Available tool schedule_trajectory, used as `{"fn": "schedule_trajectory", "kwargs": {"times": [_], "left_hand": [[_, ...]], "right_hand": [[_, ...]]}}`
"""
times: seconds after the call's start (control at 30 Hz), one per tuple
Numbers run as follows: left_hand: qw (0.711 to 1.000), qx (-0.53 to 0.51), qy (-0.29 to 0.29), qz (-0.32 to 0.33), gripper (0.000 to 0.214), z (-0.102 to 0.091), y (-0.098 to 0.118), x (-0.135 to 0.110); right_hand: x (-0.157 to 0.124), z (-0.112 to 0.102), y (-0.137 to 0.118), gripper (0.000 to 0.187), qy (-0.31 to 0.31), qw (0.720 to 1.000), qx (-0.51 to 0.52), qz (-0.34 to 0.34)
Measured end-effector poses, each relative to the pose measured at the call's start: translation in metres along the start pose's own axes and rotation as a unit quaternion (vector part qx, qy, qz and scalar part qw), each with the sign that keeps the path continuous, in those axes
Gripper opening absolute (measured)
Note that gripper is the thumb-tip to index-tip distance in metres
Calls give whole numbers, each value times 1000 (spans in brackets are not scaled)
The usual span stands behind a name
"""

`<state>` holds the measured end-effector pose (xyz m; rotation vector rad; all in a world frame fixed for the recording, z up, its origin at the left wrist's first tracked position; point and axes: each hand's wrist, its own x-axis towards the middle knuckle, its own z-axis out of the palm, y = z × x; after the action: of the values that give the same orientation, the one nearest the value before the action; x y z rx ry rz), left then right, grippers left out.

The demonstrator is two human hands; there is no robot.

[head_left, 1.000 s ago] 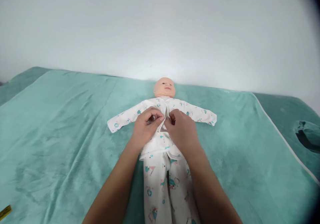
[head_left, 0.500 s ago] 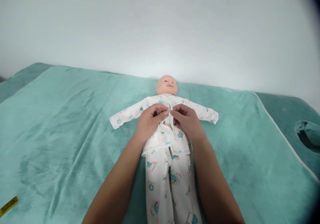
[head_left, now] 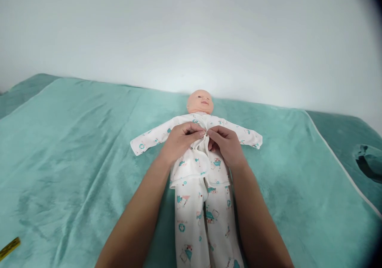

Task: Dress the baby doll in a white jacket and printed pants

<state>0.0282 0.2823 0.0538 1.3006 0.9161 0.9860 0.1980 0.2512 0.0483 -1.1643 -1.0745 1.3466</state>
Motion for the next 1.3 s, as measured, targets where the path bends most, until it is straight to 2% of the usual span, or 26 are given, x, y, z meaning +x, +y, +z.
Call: {"fn": "schedule_trajectory", "kwargs": {"times": [0.17, 0.3, 0.5, 0.67, 0.93, 1.3], "left_hand": [[999, 45, 11, 8, 20, 0, -1, 0], [998, 64, 10, 15, 20, 0, -2, 0], [997, 74, 22, 14, 19, 0, 0, -1], [993, 119, 2, 21, 23, -4, 2, -1], [975, 201, 36, 83, 12, 2, -1, -1], [959, 262, 81, 77, 17, 9, 6, -3]], "right_hand": [[1, -9, 2, 21, -43, 999, 27, 8], [-1, -12, -3, 18, -62, 998, 9, 8], [-2, -4, -7, 26, -34, 997, -68, 8], [-2, -1, -4, 30, -12, 995, -95, -8], [-1, -2, 0, 24, -1, 994, -107, -29], [-2, -3, -4, 15, -14, 995, -90, -31]]}}
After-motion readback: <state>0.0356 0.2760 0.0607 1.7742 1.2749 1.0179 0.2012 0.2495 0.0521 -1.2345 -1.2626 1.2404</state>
